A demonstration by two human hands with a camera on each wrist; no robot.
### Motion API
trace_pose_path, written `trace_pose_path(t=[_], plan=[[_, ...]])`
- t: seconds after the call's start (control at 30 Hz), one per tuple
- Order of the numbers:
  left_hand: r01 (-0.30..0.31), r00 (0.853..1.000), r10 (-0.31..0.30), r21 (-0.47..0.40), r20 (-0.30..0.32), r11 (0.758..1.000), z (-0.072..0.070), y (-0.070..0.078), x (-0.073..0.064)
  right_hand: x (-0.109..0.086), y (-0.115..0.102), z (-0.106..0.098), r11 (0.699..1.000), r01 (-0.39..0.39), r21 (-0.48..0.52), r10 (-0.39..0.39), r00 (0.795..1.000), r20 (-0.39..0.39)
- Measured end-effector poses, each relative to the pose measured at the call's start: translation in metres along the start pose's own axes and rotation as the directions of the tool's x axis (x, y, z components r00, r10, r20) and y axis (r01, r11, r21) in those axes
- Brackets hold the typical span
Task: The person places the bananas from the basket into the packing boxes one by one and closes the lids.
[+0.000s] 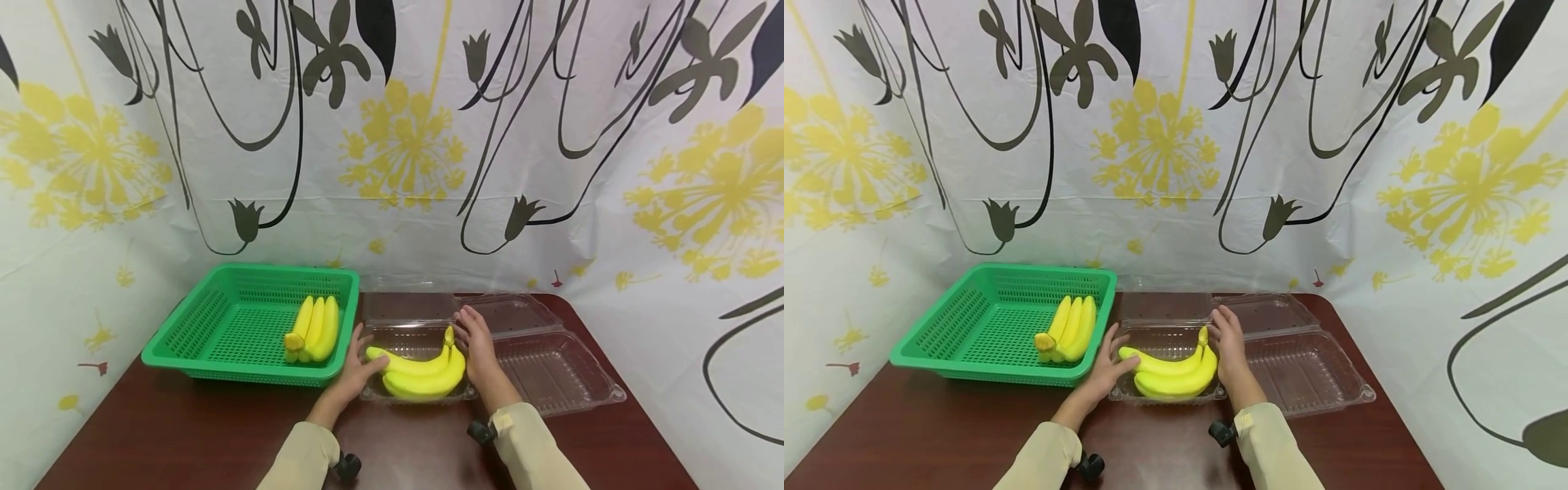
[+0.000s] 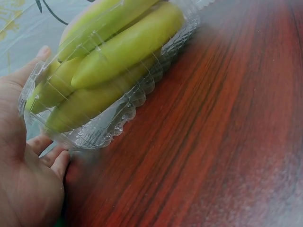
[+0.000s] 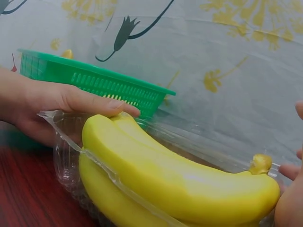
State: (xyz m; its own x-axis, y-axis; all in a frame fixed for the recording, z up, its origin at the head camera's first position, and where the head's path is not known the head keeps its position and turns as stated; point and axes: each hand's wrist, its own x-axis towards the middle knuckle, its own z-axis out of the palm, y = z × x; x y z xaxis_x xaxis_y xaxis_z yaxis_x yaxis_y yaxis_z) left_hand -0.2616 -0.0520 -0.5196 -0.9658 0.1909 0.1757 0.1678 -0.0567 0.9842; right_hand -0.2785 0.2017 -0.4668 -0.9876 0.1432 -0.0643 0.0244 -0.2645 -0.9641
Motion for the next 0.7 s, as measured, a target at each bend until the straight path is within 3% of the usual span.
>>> trace_pose_path(t=[0.3, 0.57, 0.7], plan=[[-0.037, 0.999, 0.037, 0.006, 0.0, 0.999, 0.0, 0.0, 0.001, -0.001, 0.003, 0.001, 0.996, 0.023, 0.088, -0.016, 0.996, -0.083], [-0.02, 1.0, 0.02, 0.007, -0.005, 1.0, 0.0, -0.001, 0.001, 0.0, 0.004, 0.0, 0.998, 0.061, 0.035, -0.057, 0.994, -0.098], [0.005, 1.0, -0.005, -0.004, -0.009, 1.0, 0.002, 0.012, -0.004, 0.0, 0.004, 0.001, 0.998, 0.056, -0.03, -0.059, 0.991, -0.118]])
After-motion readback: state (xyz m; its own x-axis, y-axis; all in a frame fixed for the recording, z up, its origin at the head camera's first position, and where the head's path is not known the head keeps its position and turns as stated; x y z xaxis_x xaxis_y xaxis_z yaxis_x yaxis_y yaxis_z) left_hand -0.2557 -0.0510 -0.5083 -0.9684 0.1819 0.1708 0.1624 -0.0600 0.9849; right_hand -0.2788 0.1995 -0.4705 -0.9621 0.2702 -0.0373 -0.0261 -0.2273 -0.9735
